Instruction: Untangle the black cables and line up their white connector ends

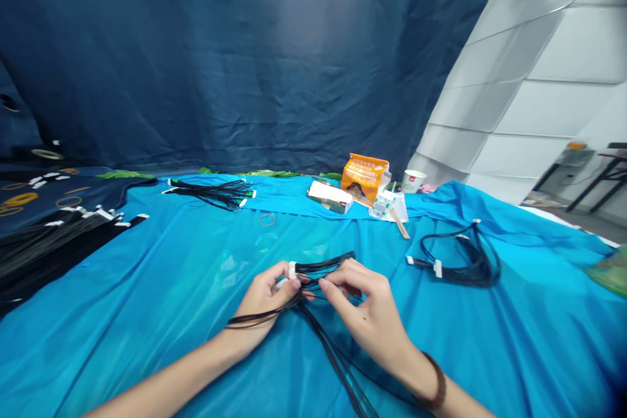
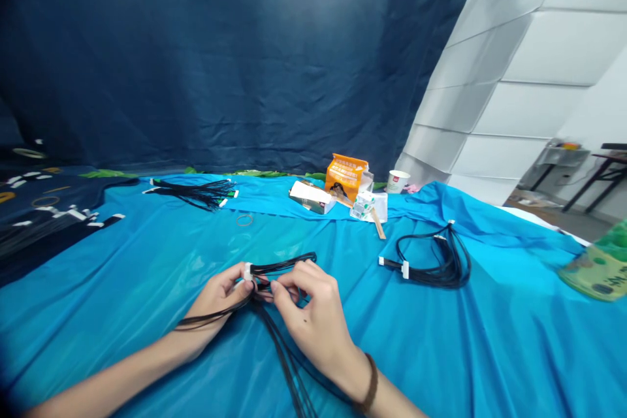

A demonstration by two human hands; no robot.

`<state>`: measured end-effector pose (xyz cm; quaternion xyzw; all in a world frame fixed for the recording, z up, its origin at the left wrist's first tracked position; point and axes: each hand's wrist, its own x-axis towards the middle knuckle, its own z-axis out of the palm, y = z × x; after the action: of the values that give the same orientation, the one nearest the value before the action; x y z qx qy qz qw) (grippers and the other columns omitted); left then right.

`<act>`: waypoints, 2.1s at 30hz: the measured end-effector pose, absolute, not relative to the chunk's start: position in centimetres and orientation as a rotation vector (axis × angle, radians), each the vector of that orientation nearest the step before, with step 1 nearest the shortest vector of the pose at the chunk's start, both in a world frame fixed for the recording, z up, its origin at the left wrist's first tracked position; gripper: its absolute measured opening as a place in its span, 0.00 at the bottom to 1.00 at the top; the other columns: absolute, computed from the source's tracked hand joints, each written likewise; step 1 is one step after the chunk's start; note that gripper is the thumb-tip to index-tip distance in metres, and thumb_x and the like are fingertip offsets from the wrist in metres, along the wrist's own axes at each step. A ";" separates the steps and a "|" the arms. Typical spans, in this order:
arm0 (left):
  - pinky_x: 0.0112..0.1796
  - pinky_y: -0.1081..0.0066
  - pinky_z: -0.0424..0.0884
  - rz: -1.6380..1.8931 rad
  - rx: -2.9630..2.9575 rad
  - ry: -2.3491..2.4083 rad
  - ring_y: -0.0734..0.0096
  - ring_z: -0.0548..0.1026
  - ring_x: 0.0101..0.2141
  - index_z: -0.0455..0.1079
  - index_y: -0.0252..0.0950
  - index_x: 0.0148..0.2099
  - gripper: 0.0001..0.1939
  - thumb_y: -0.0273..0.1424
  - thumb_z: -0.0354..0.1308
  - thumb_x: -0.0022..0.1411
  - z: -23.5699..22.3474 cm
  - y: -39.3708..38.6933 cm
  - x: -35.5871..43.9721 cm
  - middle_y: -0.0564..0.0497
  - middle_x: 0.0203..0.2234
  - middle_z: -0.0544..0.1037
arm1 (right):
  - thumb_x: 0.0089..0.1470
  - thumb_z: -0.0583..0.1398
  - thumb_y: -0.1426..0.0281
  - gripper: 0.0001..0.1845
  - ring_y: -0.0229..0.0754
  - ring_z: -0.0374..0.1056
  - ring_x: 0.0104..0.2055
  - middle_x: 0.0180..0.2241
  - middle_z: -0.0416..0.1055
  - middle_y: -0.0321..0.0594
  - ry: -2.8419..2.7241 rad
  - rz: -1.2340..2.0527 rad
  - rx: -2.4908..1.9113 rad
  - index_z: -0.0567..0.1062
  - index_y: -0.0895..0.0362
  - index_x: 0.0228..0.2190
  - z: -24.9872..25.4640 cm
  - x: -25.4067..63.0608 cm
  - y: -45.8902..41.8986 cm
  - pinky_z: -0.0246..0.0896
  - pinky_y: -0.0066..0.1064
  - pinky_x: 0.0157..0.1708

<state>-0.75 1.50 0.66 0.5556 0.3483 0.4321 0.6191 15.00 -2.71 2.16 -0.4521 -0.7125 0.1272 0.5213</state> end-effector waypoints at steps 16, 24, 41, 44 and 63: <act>0.35 0.72 0.61 0.914 1.797 0.857 0.68 0.65 0.31 0.69 0.33 0.31 0.17 0.43 0.51 0.53 -0.5 1.5 -1.1 0.50 0.26 0.70 | 0.51 0.56 0.76 0.06 0.37 0.65 0.29 0.27 0.72 0.36 -1.804 0.196 -0.966 0.74 0.56 0.28 1.7 14.0 -2.9 0.58 0.30 0.32; 0.36 0.70 0.63 0.863 1.552 0.761 0.67 0.69 0.33 0.68 0.33 0.36 0.15 0.40 0.52 0.54 0.3 1.4 -0.8 0.49 0.30 0.72 | 0.53 0.56 0.74 0.06 0.38 0.64 0.32 0.29 0.71 0.38 -1.845 0.119 -0.979 0.74 0.56 0.31 1.2 14.5 -2.3 0.58 0.30 0.33; 0.44 0.55 0.66 0.901 0.777 0.732 0.58 0.75 0.36 0.64 0.32 0.31 0.05 0.24 0.47 0.58 1.2 2.9 -2.6 0.45 0.34 0.74 | 0.56 0.53 0.70 0.08 0.37 0.56 0.30 0.29 0.66 0.40 -2.232 -0.428 -1.018 0.72 0.58 0.33 -0.1 19.5 0.9 0.52 0.27 0.27; 0.43 0.54 0.66 0.846 0.762 0.734 0.58 0.76 0.35 0.64 0.32 0.32 0.04 0.25 0.48 0.58 1.1 2.8 -2.5 0.45 0.34 0.74 | 0.56 0.53 0.71 0.08 0.37 0.54 0.28 0.25 0.65 0.39 -2.223 -0.486 -1.042 0.72 0.59 0.32 -0.3 19.7 1.0 0.50 0.27 0.25; 0.44 0.59 0.63 0.837 0.533 0.556 0.68 0.73 0.31 0.63 0.33 0.26 0.13 0.27 0.43 0.61 1.5 1.9 -1.4 0.49 0.26 0.71 | 0.50 0.58 0.79 0.06 0.34 0.56 0.23 0.24 0.70 0.37 -2.232 -0.779 -0.518 0.71 0.64 0.34 0.5 16.4 -0.7 0.46 0.30 0.19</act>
<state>-1.40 1.95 1.53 0.2524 0.2633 0.3962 0.8426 16.39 -0.66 0.53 -0.2003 -0.8629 -0.3012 0.3529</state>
